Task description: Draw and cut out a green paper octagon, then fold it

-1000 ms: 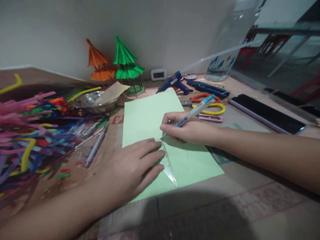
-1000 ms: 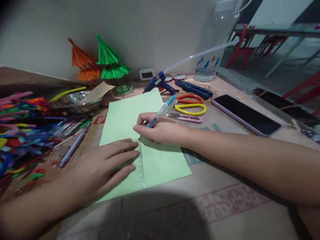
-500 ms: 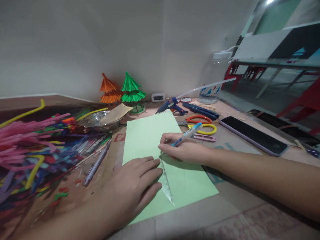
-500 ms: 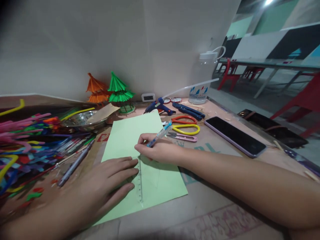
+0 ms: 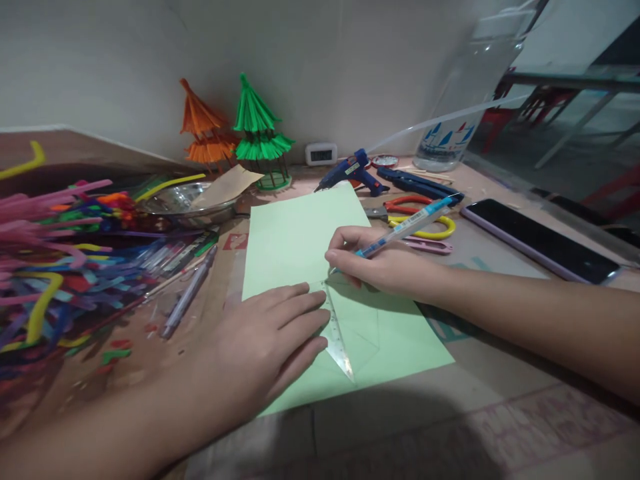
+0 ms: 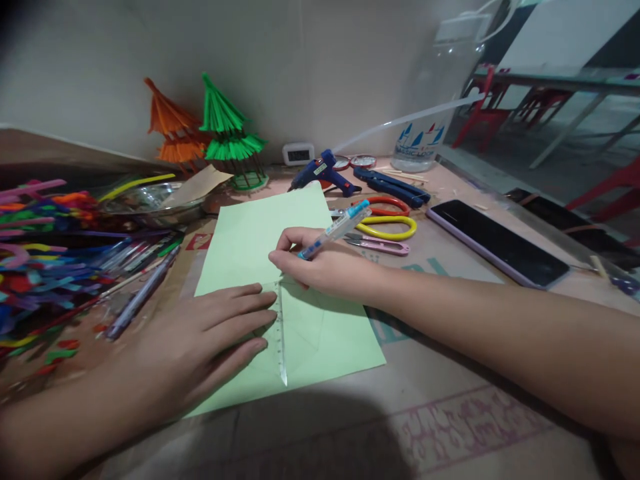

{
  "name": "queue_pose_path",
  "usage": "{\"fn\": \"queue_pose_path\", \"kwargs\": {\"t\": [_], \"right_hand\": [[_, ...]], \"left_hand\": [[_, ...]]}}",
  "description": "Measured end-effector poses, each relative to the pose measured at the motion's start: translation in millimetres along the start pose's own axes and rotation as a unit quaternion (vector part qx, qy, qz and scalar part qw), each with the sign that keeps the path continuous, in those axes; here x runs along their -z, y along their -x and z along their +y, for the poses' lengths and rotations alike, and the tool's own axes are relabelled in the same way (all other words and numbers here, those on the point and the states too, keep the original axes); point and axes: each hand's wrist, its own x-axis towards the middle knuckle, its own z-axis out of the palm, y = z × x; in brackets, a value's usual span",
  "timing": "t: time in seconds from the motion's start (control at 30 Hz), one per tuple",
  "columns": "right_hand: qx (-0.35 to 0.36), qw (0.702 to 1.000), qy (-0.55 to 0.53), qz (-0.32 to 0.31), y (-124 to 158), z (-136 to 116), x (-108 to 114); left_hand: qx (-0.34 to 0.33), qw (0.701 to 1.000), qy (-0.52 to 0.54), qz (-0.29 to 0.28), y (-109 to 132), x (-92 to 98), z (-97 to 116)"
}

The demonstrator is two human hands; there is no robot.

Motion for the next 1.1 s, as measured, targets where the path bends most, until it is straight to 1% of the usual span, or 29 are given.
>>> {"fn": "queue_pose_path", "kwargs": {"t": [0.1, 0.33, 0.63, 1.1], "right_hand": [[0.000, 1.000, -0.002, 0.016, -0.4, 1.2, -0.5], [0.007, 1.000, -0.007, -0.001, -0.8, -0.7, -0.8], [0.009, 1.000, 0.002, -0.003, -0.6, -1.2, -0.6], [-0.004, 1.000, 0.015, -0.001, 0.6, -1.3, -0.1]], "left_hand": [[0.002, 1.000, 0.000, 0.002, 1.6, -0.8, -0.1], [0.009, 1.000, 0.013, -0.002, 2.6, -1.6, -1.0], [0.010, 1.000, 0.015, -0.020, 3.6, -0.6, -1.0], [0.008, 1.000, 0.007, -0.009, 3.5, -1.6, -1.2]]}}
